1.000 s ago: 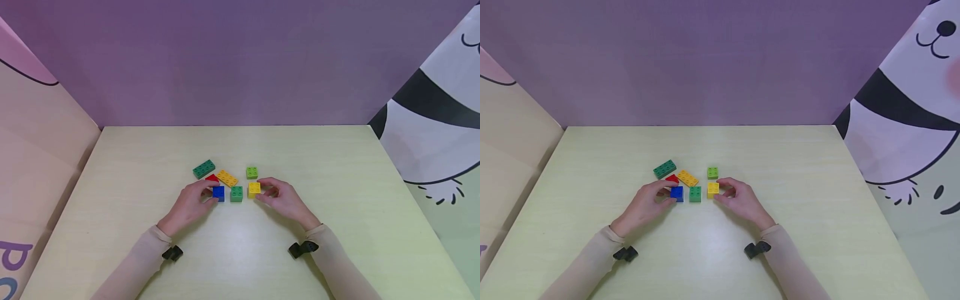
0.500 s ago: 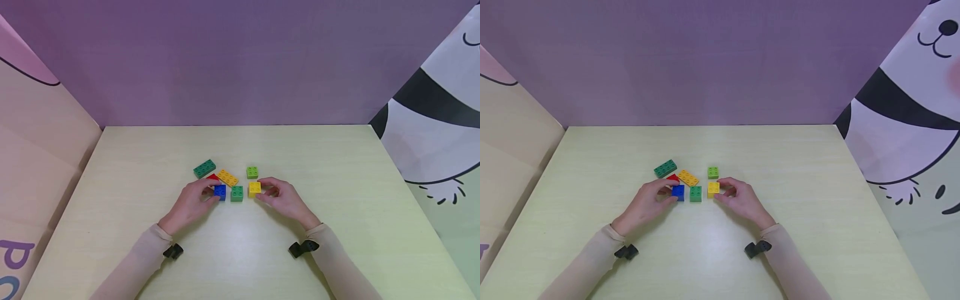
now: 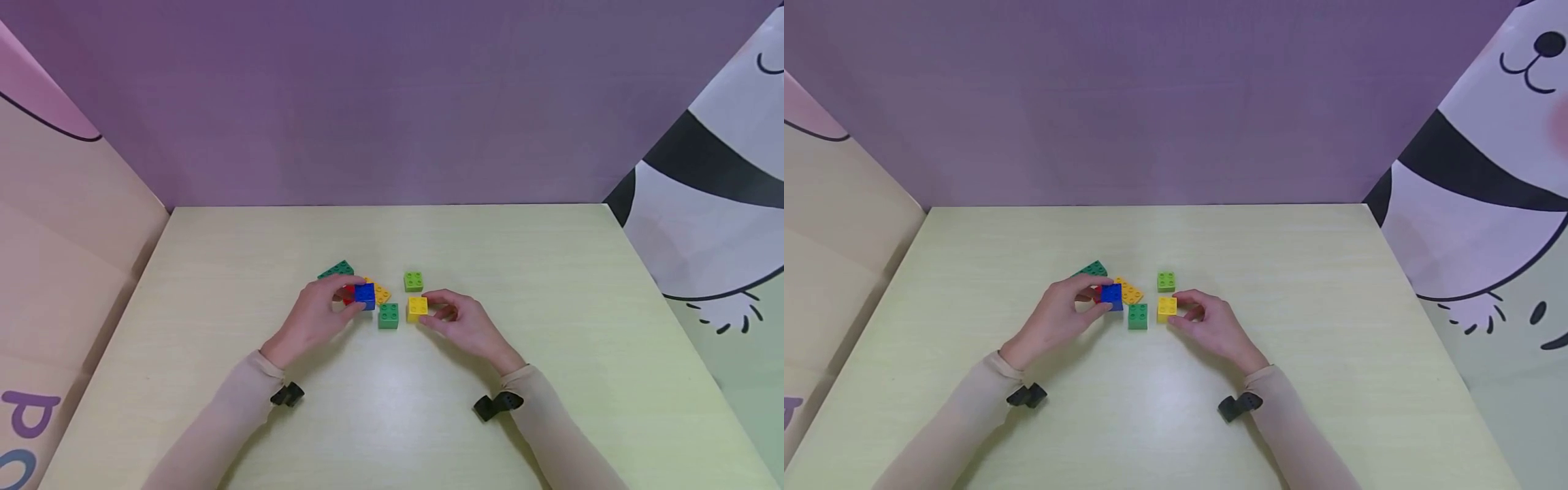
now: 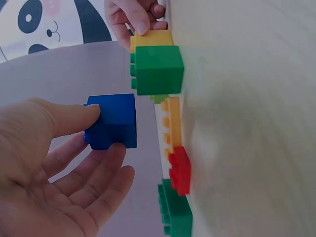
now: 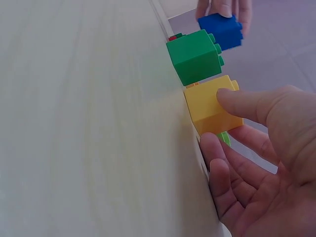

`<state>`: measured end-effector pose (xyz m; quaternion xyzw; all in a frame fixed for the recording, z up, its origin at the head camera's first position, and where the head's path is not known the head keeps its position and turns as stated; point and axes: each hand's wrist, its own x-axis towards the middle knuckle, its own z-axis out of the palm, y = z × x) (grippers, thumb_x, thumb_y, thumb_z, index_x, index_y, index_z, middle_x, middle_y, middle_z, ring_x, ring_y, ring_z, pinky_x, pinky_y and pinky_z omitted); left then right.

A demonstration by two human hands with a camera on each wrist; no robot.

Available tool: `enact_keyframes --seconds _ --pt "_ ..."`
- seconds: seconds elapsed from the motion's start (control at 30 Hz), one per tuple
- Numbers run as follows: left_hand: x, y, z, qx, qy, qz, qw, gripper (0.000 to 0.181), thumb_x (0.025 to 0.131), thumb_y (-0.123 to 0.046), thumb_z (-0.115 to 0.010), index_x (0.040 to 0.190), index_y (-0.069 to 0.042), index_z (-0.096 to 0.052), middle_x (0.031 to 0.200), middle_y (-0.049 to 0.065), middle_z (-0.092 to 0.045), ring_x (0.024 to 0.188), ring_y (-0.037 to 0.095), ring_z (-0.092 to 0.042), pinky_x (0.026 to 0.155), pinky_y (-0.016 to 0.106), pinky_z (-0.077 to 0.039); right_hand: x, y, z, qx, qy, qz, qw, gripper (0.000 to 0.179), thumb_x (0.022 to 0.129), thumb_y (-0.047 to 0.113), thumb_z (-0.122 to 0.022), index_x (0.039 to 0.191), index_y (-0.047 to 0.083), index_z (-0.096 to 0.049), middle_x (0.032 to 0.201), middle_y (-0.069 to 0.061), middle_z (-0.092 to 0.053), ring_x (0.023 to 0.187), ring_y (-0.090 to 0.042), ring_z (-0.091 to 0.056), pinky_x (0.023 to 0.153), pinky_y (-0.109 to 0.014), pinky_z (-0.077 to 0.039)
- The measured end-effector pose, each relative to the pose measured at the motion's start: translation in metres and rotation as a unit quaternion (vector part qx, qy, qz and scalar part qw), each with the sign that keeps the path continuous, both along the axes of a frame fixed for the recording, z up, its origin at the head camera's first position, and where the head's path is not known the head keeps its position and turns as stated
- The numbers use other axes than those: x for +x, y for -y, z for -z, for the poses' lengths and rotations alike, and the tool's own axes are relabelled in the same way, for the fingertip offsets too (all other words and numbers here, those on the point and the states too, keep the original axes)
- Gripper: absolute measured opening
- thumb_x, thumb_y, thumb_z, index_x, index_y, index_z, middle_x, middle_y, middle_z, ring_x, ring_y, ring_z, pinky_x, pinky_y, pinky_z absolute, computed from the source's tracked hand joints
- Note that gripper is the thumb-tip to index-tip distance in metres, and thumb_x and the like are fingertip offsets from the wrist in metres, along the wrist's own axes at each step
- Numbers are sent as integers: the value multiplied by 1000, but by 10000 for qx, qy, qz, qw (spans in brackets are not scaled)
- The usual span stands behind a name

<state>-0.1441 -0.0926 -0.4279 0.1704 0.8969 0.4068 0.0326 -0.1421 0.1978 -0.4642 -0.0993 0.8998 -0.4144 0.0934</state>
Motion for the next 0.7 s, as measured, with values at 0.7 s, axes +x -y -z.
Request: enact_keyframes --seconds 0.7 --pt "-8 -46 -6 524 29 389 9979 38 92 -21 -72 129 -19 -64 125 1 -66 105 20 -66 91 35 -58 -1 -5 2 -87 48 -24 9999 41 88 30 -75 127 21 -65 121 -1 -70 91 -18 -64 83 -31 -54"
